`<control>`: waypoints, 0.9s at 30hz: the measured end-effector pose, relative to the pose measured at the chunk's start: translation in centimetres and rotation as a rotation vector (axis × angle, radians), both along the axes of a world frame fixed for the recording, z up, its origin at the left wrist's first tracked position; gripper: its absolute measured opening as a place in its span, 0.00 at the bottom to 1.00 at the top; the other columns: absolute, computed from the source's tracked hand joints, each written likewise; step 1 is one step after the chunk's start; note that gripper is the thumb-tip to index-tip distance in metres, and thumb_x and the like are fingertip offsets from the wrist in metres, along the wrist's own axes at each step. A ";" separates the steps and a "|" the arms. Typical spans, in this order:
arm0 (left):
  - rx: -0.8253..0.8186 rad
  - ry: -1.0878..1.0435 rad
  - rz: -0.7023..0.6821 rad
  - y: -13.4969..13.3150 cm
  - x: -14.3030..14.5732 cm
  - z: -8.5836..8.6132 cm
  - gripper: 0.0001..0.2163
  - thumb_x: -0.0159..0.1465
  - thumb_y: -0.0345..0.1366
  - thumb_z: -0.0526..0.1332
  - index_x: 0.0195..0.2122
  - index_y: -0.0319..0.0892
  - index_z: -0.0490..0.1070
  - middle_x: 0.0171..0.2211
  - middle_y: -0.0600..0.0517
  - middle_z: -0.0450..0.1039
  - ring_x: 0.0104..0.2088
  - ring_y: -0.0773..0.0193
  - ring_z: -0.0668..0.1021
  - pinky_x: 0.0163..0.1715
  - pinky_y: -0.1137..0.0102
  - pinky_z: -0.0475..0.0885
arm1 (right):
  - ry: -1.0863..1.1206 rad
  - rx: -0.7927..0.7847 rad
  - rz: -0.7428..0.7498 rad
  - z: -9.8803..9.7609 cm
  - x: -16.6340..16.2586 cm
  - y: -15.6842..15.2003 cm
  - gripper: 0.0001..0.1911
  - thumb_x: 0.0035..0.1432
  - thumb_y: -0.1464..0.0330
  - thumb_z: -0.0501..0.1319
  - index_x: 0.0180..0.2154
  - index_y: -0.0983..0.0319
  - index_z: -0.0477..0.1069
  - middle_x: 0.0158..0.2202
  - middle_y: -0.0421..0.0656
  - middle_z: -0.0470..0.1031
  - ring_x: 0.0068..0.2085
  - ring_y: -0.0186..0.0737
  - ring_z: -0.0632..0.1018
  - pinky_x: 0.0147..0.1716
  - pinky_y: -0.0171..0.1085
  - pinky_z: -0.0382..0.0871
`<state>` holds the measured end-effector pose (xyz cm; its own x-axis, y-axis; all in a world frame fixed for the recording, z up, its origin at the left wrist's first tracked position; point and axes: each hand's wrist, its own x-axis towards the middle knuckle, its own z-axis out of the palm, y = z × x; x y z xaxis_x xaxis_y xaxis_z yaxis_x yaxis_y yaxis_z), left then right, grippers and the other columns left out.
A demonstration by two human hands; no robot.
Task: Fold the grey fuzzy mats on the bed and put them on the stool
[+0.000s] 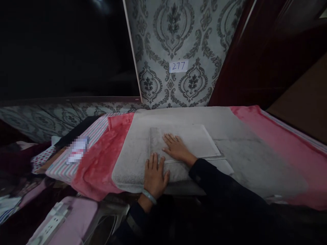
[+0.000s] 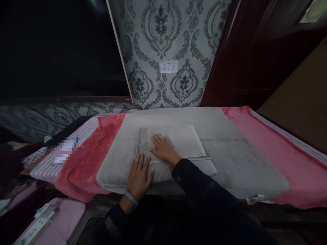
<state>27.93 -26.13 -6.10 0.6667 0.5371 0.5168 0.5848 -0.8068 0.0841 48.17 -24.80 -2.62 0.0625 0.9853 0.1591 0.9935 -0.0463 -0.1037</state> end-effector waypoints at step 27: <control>-0.246 0.348 0.034 11.3 5.9 4.7 0.29 0.70 0.43 0.51 0.71 0.42 0.53 0.73 0.41 0.45 0.72 0.48 0.51 0.66 0.45 0.55 | -0.048 -0.031 -0.358 1.9 9.9 0.0 0.31 0.72 0.54 0.43 0.70 0.57 0.55 0.72 0.47 0.52 0.71 0.56 0.53 0.66 0.61 0.49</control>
<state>33.79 -14.84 -1.38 0.7583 0.6412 0.1176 0.6385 -0.7669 0.0645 58.09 -24.84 -0.77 0.3977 0.9066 0.1411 0.9174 -0.3947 -0.0504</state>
